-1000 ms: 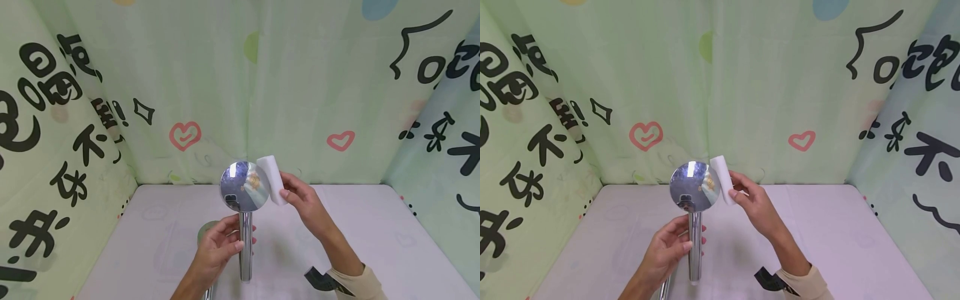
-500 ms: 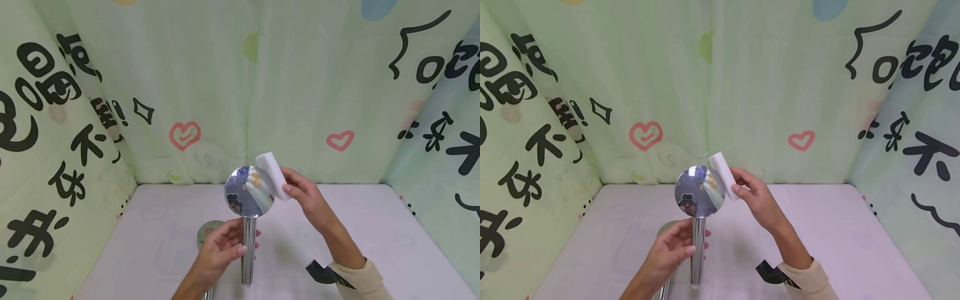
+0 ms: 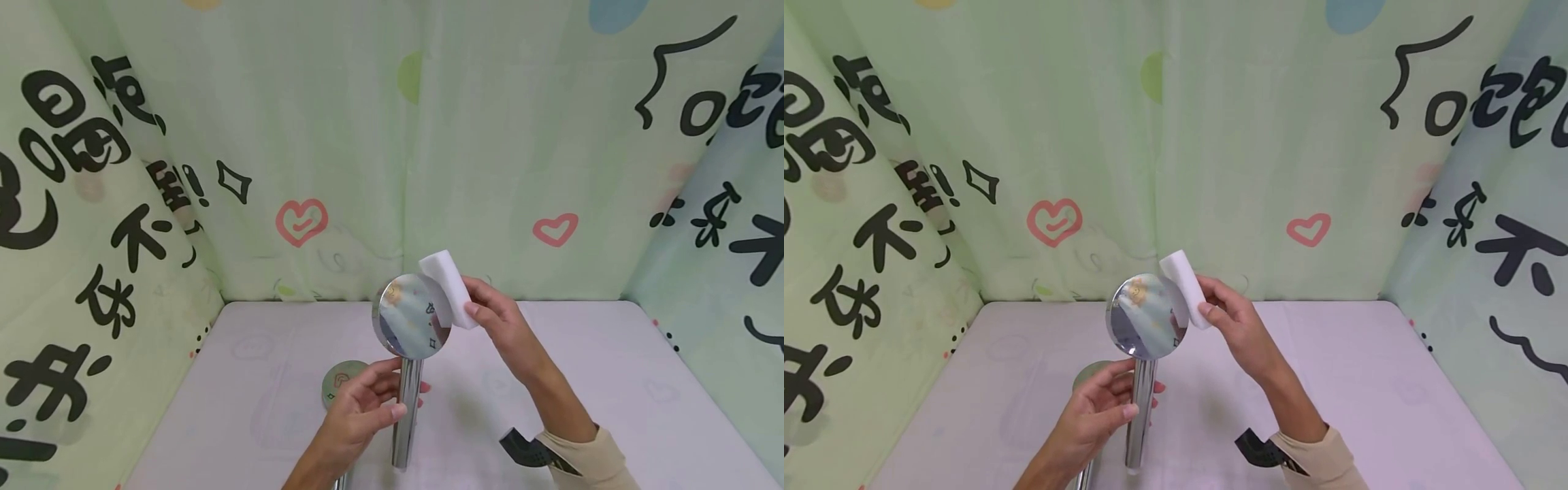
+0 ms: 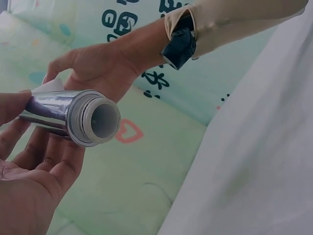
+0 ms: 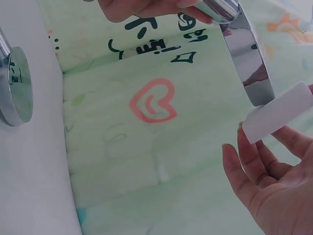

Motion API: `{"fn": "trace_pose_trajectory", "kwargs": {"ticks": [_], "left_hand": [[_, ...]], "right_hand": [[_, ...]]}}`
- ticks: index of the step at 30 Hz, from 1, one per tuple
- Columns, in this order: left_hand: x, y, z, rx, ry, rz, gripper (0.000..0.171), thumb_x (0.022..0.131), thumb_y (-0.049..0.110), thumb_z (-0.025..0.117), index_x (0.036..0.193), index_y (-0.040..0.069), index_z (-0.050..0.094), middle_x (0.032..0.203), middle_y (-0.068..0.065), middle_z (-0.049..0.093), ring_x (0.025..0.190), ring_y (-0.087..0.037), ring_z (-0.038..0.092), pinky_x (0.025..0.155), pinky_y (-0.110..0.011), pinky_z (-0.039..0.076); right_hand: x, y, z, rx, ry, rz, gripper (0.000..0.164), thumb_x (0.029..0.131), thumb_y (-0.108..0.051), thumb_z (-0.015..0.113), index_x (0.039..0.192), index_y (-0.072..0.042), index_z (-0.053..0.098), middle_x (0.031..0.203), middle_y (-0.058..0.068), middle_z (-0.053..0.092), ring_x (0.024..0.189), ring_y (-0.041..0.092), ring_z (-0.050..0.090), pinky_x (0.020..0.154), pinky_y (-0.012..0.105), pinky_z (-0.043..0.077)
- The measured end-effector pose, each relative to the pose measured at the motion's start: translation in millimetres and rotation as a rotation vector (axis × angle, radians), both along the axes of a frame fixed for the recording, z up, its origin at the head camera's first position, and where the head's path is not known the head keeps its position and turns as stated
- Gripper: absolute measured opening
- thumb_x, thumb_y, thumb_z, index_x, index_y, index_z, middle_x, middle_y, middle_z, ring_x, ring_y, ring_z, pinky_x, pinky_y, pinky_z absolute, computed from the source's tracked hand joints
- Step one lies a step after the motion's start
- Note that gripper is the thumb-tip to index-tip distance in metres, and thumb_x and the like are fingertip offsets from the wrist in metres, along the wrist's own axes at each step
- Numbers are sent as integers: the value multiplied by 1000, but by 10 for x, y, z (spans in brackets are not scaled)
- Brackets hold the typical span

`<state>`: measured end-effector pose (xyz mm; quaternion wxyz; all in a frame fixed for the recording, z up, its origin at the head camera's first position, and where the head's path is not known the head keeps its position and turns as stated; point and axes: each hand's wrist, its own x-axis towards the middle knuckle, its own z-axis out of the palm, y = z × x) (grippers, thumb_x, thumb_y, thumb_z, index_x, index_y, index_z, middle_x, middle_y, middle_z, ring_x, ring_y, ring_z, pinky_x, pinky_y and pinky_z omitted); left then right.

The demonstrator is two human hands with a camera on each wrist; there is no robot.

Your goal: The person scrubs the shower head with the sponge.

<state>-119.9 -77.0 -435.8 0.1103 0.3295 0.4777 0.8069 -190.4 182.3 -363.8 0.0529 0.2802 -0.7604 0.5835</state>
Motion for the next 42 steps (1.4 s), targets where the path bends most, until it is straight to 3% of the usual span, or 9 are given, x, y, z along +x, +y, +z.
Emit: {"fn": "trace_pose_trajectory", "kwargs": {"ticks": [7,14,22,28,34,42], "left_hand": [[12,12,30,-81,-88,73,52,97,-7,56,147,2,46,129,-9,66,120,-22,63,100,-36,54],[24,13,40,-79,-96,93,49,98,-5,57,146,2,48,130,-9,66,119,-23,64,100,-37,54],[46,1,50,-53,-147,31,52,100,-2,56,151,6,46,128,-10,64,102,-24,73,81,-44,61],[45,-29,53,-27,-77,-53,56,101,-8,49,155,1,37,133,-12,59,110,-24,70,83,-47,61],[50,-58,59,-26,-30,-132,61,101,-9,47,158,1,30,145,-19,52,119,-26,63,87,-50,59],[56,-50,3,1,-5,-139,61,99,-12,48,157,-3,30,145,-15,55,119,-23,64,86,-41,60]], "right_hand": [[5,-16,-44,-16,-13,-2,44,107,-18,42,150,-11,47,143,7,53,119,30,54,99,36,51],[13,-26,-93,-28,-32,1,44,107,-19,43,150,-10,47,144,7,53,119,30,55,99,36,51],[13,-35,-113,-13,-31,-21,44,107,-18,44,149,-9,47,144,11,53,120,29,55,100,39,50],[0,-41,-133,-22,-51,-36,45,106,-21,47,150,-12,47,144,8,53,120,32,54,101,50,49],[-6,-26,-130,-11,-50,-48,45,107,-18,44,150,-7,46,142,12,53,119,34,52,100,48,48],[-10,-14,-77,-9,-52,-36,45,107,-18,41,150,-6,46,145,15,51,121,37,49,101,56,44]]}}
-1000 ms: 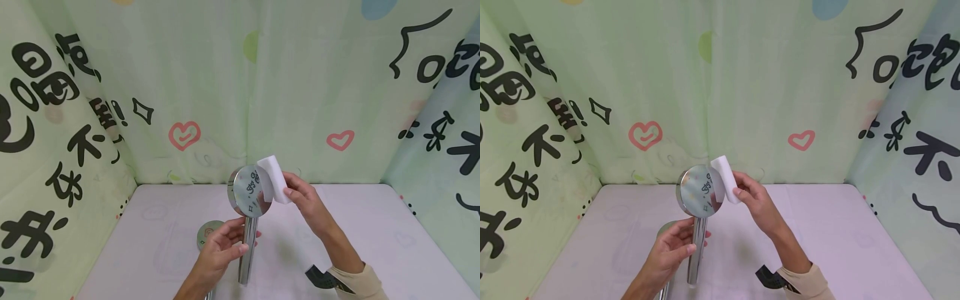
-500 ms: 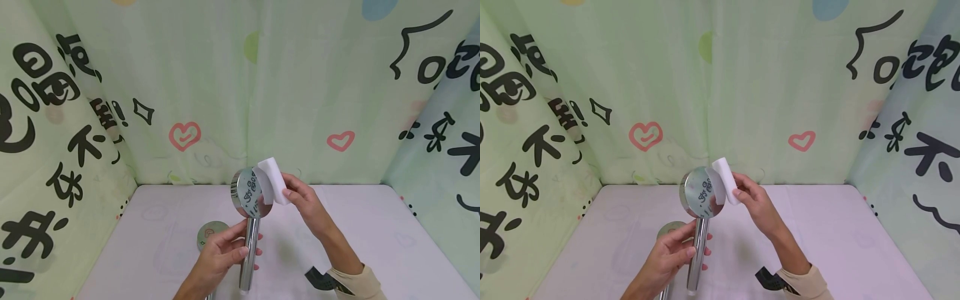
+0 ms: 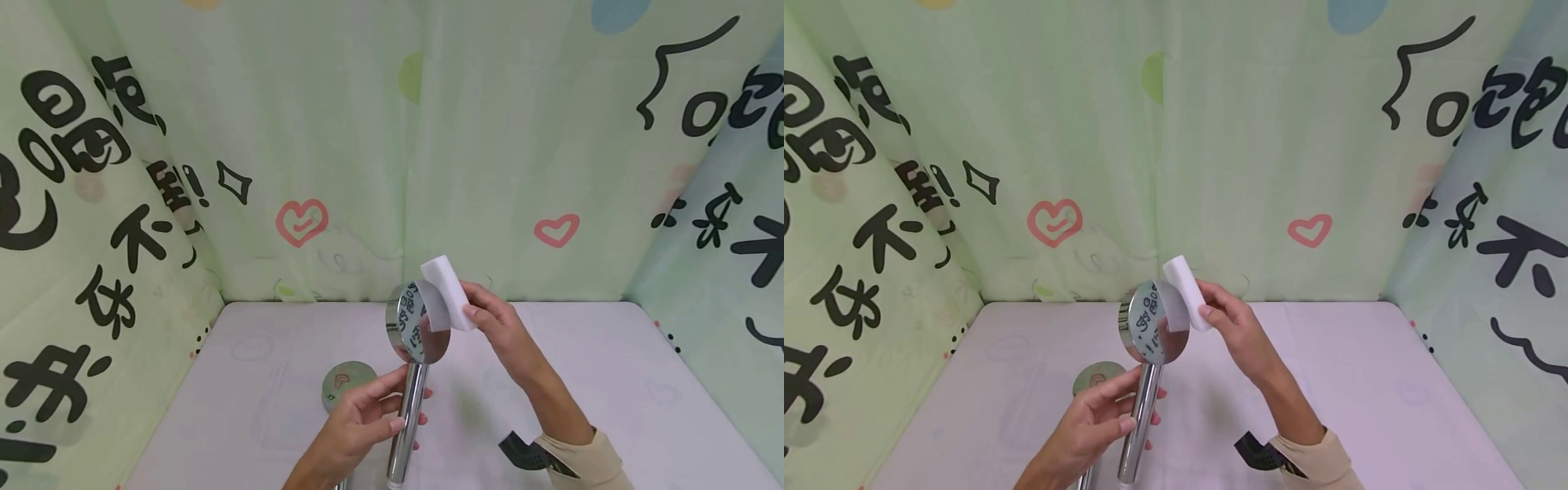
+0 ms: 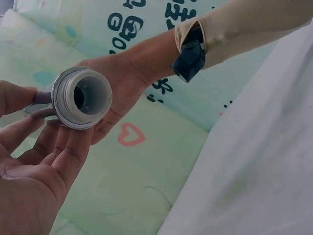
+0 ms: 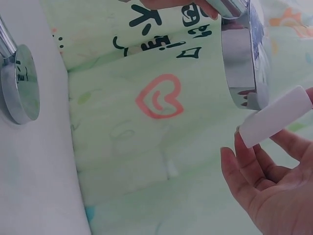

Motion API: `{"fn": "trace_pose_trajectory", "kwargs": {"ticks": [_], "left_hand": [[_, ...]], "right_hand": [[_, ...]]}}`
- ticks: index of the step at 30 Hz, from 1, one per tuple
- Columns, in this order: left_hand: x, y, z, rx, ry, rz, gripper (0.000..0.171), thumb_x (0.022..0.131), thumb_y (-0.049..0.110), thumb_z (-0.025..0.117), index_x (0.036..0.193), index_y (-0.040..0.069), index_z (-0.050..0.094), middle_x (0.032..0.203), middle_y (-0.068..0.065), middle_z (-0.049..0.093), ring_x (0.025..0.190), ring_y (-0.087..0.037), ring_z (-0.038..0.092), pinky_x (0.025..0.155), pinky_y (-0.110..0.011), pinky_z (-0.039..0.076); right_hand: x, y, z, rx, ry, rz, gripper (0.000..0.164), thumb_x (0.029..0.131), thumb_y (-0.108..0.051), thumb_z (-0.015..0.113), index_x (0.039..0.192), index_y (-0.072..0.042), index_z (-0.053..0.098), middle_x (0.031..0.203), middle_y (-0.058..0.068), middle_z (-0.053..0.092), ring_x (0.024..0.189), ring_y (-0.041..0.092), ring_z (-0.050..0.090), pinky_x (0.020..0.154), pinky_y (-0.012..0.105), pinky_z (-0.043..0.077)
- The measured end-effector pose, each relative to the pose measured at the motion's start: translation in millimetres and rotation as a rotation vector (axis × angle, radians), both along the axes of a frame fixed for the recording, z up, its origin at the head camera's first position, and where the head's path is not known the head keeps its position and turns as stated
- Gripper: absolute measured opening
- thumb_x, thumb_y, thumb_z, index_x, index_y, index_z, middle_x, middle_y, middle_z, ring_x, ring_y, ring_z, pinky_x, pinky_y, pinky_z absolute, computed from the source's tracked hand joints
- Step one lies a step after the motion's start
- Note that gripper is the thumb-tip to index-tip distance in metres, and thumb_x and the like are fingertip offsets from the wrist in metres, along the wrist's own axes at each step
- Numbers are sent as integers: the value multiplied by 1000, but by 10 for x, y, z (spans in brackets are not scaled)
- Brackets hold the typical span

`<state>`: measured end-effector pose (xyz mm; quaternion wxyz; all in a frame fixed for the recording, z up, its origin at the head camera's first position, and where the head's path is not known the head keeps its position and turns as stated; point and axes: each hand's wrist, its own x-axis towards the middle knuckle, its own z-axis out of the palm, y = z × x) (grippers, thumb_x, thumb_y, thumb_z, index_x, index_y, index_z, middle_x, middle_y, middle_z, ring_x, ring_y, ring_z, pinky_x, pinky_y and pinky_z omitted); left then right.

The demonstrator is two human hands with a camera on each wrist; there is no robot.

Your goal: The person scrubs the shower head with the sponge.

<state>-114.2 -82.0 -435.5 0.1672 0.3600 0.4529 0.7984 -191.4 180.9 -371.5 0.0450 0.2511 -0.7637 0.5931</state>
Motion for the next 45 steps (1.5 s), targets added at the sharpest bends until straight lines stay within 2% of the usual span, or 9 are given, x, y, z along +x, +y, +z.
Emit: {"fn": "trace_pose_trajectory", "kwargs": {"ticks": [7,13,18,22,25,32,38,41,45], "left_hand": [[-11,2,-41,23,-15,9,59,98,-12,49,155,-2,35,145,-10,56,119,-22,64,86,-37,60],[-3,7,-28,-65,-57,64,59,97,-9,55,153,-1,39,147,-12,56,118,-18,65,87,-36,59],[-4,11,-25,-113,-67,81,59,97,-6,58,153,1,41,145,-15,57,117,-20,66,87,-37,60],[-11,17,-35,-96,-40,72,57,98,-6,57,152,-1,41,141,-16,60,115,-22,66,88,-37,59],[-16,25,-42,-76,-29,63,56,98,-7,56,152,-2,41,138,-13,61,115,-21,66,90,-35,58],[-9,19,-54,-46,4,57,57,98,-8,55,152,-3,38,140,-16,59,117,-22,65,92,-33,57],[-12,9,-30,-77,-1,92,57,97,-8,57,151,-3,41,137,-10,62,113,-18,67,89,-29,58],[-18,10,-17,-78,19,108,57,96,-10,57,150,-6,41,134,-7,64,111,-17,66,88,-26,57],[-18,2,-5,-101,14,125,57,95,-10,58,149,-5,43,133,-4,65,111,-15,66,88,-24,56]], "right_hand": [[-16,13,41,1,-4,20,47,106,-17,40,150,-3,45,146,17,49,121,38,47,102,63,42],[-26,34,86,20,25,46,46,106,-16,41,151,-4,45,148,18,48,121,38,47,101,64,42],[-29,56,123,37,34,50,46,106,-15,41,150,-5,46,147,15,49,121,34,48,101,54,44],[-34,68,151,37,38,62,45,107,-14,40,150,-5,47,144,13,50,121,29,50,99,39,45],[-41,69,162,33,40,74,44,107,-14,39,149,-6,48,142,12,51,120,28,50,98,35,45],[-50,72,134,45,42,60,45,106,-14,40,149,-5,49,143,14,52,121,33,50,100,55,42],[-70,76,120,33,37,57,43,106,-14,41,147,-6,51,142,9,54,121,31,51,98,55,42],[-80,79,116,27,25,53,42,106,-15,42,146,-6,53,141,7,55,120,28,51,98,54,41],[-90,78,106,32,6,43,41,107,-15,43,145,-5,53,141,9,54,122,29,50,100,55,40]]}}
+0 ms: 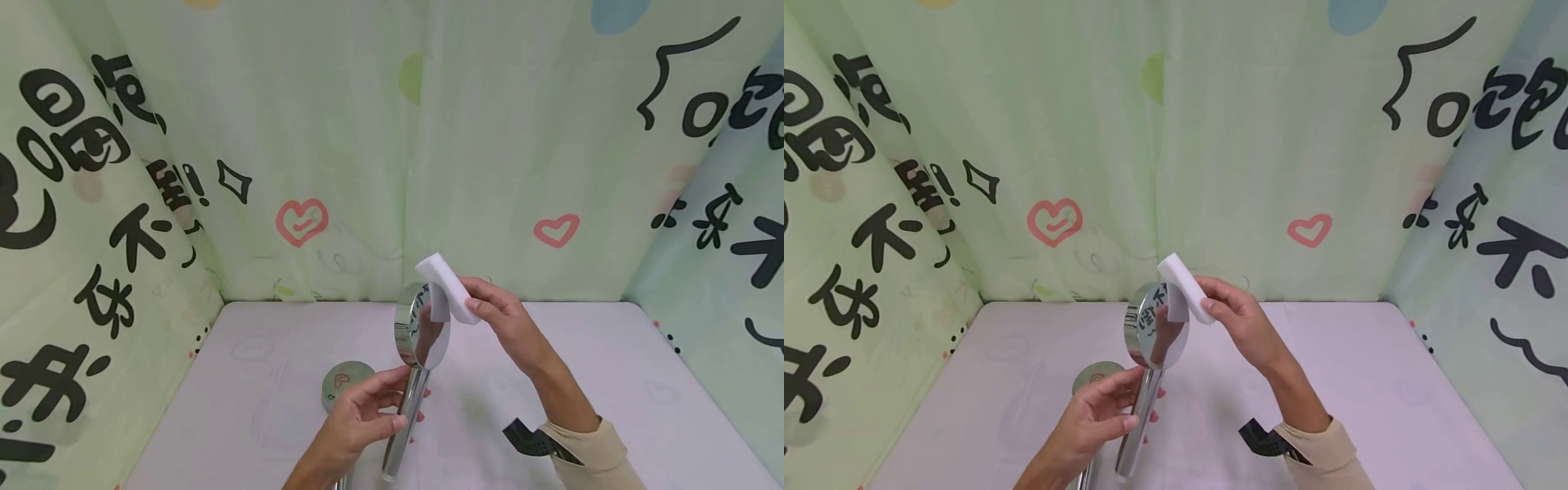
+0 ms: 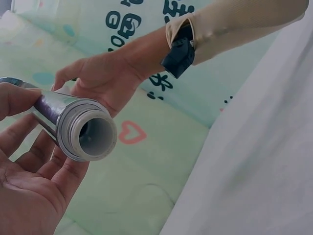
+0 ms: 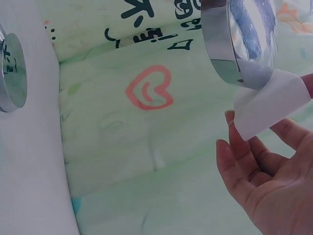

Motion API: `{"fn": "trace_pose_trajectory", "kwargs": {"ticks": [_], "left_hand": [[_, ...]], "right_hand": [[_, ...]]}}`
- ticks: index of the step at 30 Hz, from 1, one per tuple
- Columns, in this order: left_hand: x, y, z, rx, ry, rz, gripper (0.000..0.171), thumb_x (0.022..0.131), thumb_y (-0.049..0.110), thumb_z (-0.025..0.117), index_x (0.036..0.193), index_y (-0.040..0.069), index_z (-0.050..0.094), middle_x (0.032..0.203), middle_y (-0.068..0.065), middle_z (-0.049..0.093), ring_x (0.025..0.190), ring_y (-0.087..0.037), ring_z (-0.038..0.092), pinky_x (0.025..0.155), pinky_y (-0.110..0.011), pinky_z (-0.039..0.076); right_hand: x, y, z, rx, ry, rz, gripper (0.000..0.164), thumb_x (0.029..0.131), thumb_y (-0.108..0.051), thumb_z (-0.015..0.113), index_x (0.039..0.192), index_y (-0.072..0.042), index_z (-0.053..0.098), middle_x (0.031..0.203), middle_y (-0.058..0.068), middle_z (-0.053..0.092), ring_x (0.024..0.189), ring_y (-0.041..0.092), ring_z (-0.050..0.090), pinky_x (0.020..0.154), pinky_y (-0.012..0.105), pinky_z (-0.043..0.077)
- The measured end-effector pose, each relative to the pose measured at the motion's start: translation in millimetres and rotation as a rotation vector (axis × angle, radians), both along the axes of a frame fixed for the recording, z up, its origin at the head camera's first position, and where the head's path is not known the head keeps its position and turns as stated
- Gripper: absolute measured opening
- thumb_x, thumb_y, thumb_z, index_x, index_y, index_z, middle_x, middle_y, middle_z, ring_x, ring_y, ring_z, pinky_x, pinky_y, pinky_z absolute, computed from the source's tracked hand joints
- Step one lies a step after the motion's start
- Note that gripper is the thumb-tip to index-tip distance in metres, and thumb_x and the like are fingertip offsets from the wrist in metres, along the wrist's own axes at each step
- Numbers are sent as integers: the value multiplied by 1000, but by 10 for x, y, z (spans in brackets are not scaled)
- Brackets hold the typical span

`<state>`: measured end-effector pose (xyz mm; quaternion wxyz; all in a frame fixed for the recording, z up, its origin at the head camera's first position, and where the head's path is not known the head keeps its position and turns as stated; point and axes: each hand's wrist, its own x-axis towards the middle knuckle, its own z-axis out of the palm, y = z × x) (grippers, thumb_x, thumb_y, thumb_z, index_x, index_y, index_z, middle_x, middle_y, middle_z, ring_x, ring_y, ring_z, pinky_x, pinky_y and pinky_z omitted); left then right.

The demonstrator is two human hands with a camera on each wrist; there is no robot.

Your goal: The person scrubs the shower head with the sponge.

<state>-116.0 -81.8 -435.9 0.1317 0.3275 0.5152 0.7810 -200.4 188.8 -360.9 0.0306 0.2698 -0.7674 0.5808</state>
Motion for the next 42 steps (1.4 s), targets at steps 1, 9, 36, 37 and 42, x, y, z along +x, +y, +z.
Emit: {"fn": "trace_pose_trajectory", "kwargs": {"ticks": [1,9,36,37,42], "left_hand": [[0,-3,1,-2,-3,-1,57,94,-10,58,149,-5,42,133,-5,65,111,-15,66,87,-26,57],[12,-27,53,-50,-53,22,59,96,-6,59,152,1,42,134,-4,64,108,-16,67,90,-33,58],[25,-16,32,-64,20,50,56,93,-9,62,146,-7,46,132,-6,62,105,-14,66,86,-25,57],[24,-15,25,-69,12,50,56,93,-8,62,146,-7,46,132,-6,62,105,-14,66,86,-25,57],[20,-13,0,-89,-19,41,56,93,-7,62,147,-5,47,133,-7,61,105,-14,66,86,-25,56]], "right_hand": [[-3,0,-4,3,-4,-2,41,107,-15,44,145,-5,53,142,10,54,122,30,50,101,56,40],[-22,20,-24,25,-20,11,42,105,-13,50,146,-5,51,140,13,55,121,32,52,102,54,46],[-121,96,-28,39,78,29,44,101,-8,55,144,-13,57,127,1,61,109,21,55,87,28,50],[-125,95,-25,39,86,31,44,101,-8,56,144,-13,57,127,1,61,109,21,54,87,28,50],[-141,99,-12,36,97,44,44,100,-7,56,143,-15,58,128,2,61,111,21,54,89,27,50]]}}
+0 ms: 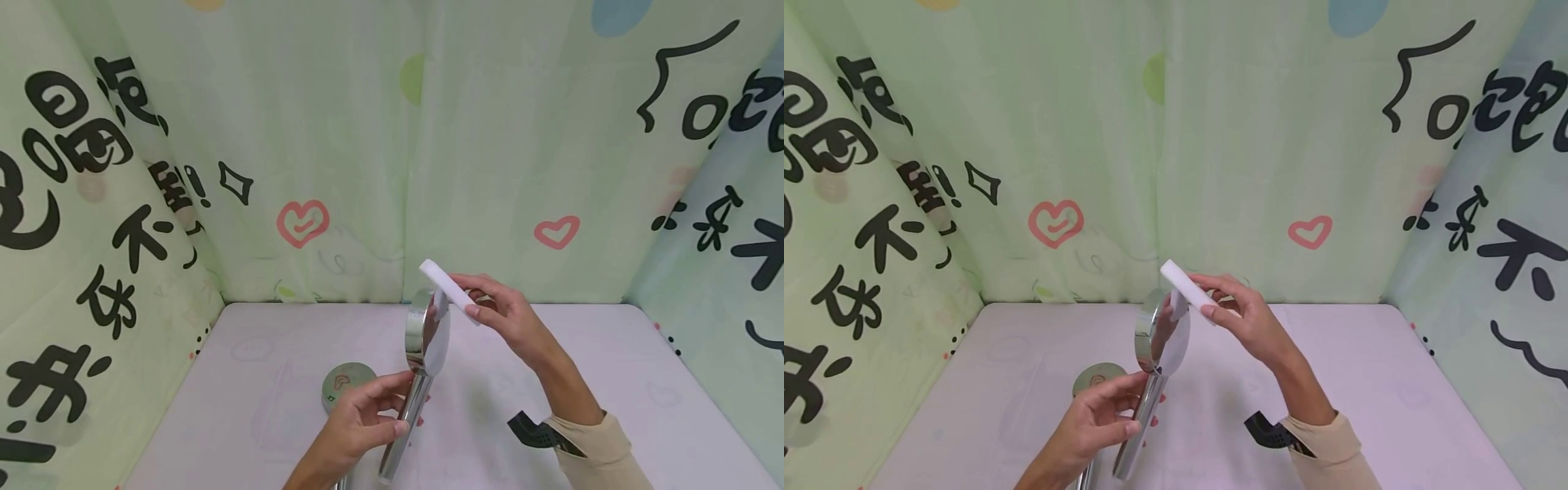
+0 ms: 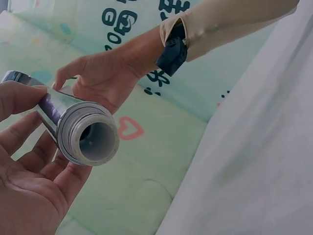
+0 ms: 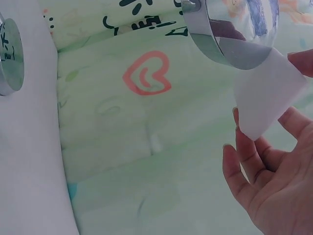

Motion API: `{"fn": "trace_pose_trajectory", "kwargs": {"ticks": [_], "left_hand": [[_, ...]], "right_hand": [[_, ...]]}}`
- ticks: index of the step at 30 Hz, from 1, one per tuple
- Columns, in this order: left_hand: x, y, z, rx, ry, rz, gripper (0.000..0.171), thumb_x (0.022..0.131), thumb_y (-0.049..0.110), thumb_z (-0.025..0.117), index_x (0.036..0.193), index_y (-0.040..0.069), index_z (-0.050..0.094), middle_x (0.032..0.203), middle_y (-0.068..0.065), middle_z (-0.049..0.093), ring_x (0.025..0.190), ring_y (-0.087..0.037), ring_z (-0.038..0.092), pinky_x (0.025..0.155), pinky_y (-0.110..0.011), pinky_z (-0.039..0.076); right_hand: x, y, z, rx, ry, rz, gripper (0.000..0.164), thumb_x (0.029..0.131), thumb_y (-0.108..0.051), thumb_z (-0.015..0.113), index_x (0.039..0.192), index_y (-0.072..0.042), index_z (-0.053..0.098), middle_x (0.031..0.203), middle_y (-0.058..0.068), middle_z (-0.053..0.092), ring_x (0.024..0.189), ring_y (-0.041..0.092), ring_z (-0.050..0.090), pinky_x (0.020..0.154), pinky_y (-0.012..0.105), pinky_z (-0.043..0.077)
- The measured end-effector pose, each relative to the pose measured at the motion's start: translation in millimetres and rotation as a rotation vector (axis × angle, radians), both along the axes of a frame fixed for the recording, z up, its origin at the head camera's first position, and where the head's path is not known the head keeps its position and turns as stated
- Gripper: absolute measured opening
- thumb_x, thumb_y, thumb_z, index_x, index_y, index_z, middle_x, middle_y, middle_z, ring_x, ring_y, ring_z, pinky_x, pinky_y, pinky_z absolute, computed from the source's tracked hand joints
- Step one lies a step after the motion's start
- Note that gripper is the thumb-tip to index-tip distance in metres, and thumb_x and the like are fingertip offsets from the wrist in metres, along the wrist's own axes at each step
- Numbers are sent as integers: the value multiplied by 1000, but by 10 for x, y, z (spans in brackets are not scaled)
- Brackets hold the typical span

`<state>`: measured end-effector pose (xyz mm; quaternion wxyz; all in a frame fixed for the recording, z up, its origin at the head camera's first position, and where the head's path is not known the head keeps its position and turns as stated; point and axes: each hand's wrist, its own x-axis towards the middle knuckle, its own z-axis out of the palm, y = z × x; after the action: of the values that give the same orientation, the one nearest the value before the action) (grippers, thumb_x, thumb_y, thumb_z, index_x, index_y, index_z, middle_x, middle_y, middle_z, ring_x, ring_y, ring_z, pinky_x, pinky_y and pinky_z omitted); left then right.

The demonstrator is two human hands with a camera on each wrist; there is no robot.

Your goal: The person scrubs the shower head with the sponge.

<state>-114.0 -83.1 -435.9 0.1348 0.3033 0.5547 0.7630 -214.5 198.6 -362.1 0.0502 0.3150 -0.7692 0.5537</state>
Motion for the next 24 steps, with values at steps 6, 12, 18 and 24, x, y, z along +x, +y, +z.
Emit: {"fn": "trace_pose_trajectory", "kwargs": {"ticks": [6,12,18,24], "left_hand": [[-3,3,-14,-30,1,2,55,94,-5,62,146,-5,47,135,-9,59,105,-13,64,85,-24,56],[-5,14,-24,-36,15,19,54,93,-5,62,145,-5,49,133,-12,60,103,-13,64,84,-23,56],[-14,28,-32,-52,9,43,55,92,-6,64,145,-3,51,133,-16,58,101,-13,65,80,-22,56],[-22,32,-35,-93,-21,71,55,91,-4,66,145,0,52,132,-17,58,100,-13,63,78,-20,55]], "right_hand": [[-15,10,-2,7,-16,2,42,101,-9,54,142,-15,59,126,2,62,113,20,56,92,28,49],[-19,1,3,6,-18,16,41,101,-8,53,141,-13,59,124,2,62,111,20,57,91,29,48],[-16,2,30,9,-18,13,41,101,-8,53,141,-12,59,123,2,62,110,21,56,89,29,48],[-3,-2,62,20,6,17,41,100,-7,54,141,-11,59,124,2,61,109,21,56,87,29,48]]}}
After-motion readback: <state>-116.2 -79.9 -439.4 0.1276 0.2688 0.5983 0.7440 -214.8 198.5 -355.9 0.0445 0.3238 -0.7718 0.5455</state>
